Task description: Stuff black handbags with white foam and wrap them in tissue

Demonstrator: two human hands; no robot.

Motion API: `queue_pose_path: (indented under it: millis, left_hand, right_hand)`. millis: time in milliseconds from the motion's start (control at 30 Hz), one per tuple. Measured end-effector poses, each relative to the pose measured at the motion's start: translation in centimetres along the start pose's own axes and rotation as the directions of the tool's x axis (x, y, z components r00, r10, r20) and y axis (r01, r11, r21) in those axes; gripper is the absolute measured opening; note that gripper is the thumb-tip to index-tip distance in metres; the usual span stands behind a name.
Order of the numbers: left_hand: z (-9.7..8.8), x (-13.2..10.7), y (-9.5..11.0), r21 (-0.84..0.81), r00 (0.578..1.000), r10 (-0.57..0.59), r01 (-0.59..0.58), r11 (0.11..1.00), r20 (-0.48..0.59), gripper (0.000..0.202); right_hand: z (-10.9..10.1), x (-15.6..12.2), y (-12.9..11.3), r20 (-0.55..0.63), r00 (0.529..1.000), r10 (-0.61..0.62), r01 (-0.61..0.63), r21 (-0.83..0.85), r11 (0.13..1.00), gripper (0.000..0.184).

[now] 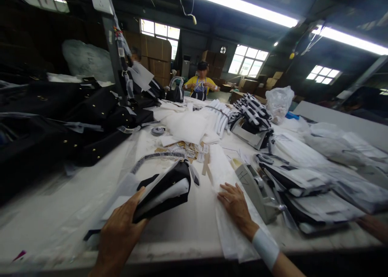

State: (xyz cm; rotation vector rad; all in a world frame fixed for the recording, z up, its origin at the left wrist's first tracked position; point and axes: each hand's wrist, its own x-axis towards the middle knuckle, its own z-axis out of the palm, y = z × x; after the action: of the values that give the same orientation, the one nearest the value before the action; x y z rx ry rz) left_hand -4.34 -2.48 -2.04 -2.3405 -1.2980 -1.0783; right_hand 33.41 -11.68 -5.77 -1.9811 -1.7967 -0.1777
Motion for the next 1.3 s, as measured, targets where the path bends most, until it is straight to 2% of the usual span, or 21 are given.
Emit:
queue_pose_path:
  millis: [67, 133, 200, 267, 300, 333, 367, 400, 467, 533, 633, 733, 833, 933, 1100, 1200, 1300]
  left_hand:
    - [0.0, 0.1, 0.0, -0.006, 1.000, 0.009, -0.009, 1.000, -0.009, 0.047]
    - [-0.1, 0.1, -0.1, -0.003, 1.000, 0.016, -0.016, 1.000, -0.025, 0.044]
    - [-0.2, 0.3, -0.1, 0.004, 0.999, 0.008, -0.008, 1.000, -0.043, 0.041]
    - [-0.3, 0.5, -0.2, 0.015, 0.998, -0.002, 0.003, 1.000, -0.060, 0.039]
    - [-0.4, 0.5, -0.2, 0.021, 0.998, -0.006, 0.007, 1.000, -0.067, 0.038]
    - [-0.4, 0.6, -0.2, 0.024, 0.997, -0.007, 0.009, 1.000, -0.075, 0.039]
    - [-0.4, 0.6, -0.2, 0.025, 0.997, -0.008, 0.010, 1.000, -0.081, 0.039]
    - [-0.4, 0.6, -0.3, 0.021, 0.996, -0.011, 0.013, 1.000, -0.085, 0.040]
    - [-0.3, 0.6, -0.3, 0.003, 0.997, -0.024, 0.025, 1.000, -0.077, 0.040]
    - [-0.1, 0.4, -0.2, -0.024, 0.997, -0.042, 0.040, 0.999, -0.063, 0.039]
    - [0.1, 0.2, 0.1, -0.057, 0.998, -0.051, 0.048, 0.997, -0.044, 0.041]
    - [0.5, 0.0, 0.9, -0.096, 1.000, -0.010, 0.009, 0.995, -0.011, 0.050]
    - [0.9, -0.4, 2.2, -0.139, 0.998, 0.057, -0.054, 0.989, 0.018, 0.057]
    - [1.5, -0.9, 3.3, -0.135, 0.996, 0.086, -0.080, 0.988, 0.035, 0.058]
    - [2.6, -2.2, 4.2, -0.047, 0.981, 0.196, -0.195, 0.980, 0.014, 0.042]
    - [3.2, -2.7, 4.5, -0.010, 0.972, 0.234, -0.234, 0.972, -0.009, 0.038]
    - [3.5, -2.8, 4.7, 0.010, 0.968, 0.250, -0.250, 0.968, -0.009, 0.039]
  right_hand:
    - [0.3, 0.4, -1.2, -0.073, 0.996, -0.050, 0.055, 0.073, 0.996, 0.013]
    - [0.5, 0.7, -3.1, -0.079, 0.989, -0.122, 0.134, 0.184, 0.974, 0.013]
    - [0.5, 0.8, -5.3, 0.033, 0.967, -0.252, 0.227, 0.334, 0.915, 0.013]
    - [0.3, 0.6, -7.1, 0.197, 0.885, -0.421, 0.279, 0.499, 0.820, 0.011]
    - [0.2, 0.5, -7.7, 0.259, 0.841, -0.475, 0.269, 0.562, 0.782, 0.012]
    - [0.1, 0.4, -8.0, 0.296, 0.821, -0.489, 0.239, 0.599, 0.764, 0.014]
    - [0.1, 0.3, -8.1, 0.310, 0.831, -0.461, 0.201, 0.605, 0.770, 0.016]
    - [0.2, 0.3, -8.0, 0.305, 0.864, -0.400, 0.164, 0.579, 0.798, 0.018]
    - [1.0, 0.6, -7.6, 0.254, 0.930, -0.265, 0.126, 0.456, 0.881, 0.026]
    - [2.5, 1.1, -7.4, 0.214, 0.954, -0.210, 0.142, 0.297, 0.944, 0.044]
    - [5.4, 2.0, -8.3, 0.218, 0.946, -0.241, 0.206, 0.173, 0.963, 0.059]
    - [8.0, 2.7, -9.7, 0.165, 0.922, -0.352, 0.310, 0.234, 0.922, 0.050]
    - [9.0, 2.1, -10.5, 0.098, 0.898, -0.430, 0.387, 0.290, 0.875, 0.037]
    - [7.4, 0.1, -10.5, 0.066, 0.890, -0.450, 0.416, 0.284, 0.864, 0.026]
    - [1.0, -3.2, -10.7, -0.052, 0.830, -0.556, 0.527, 0.403, 0.748, 0.022]
    - [-2.5, -2.4, -11.2, -0.155, 0.853, -0.499, 0.512, 0.441, 0.738, 0.021]
    - [-4.3, 1.4, -11.9, -0.222, 0.905, -0.363, 0.426, 0.458, 0.780, 0.013]
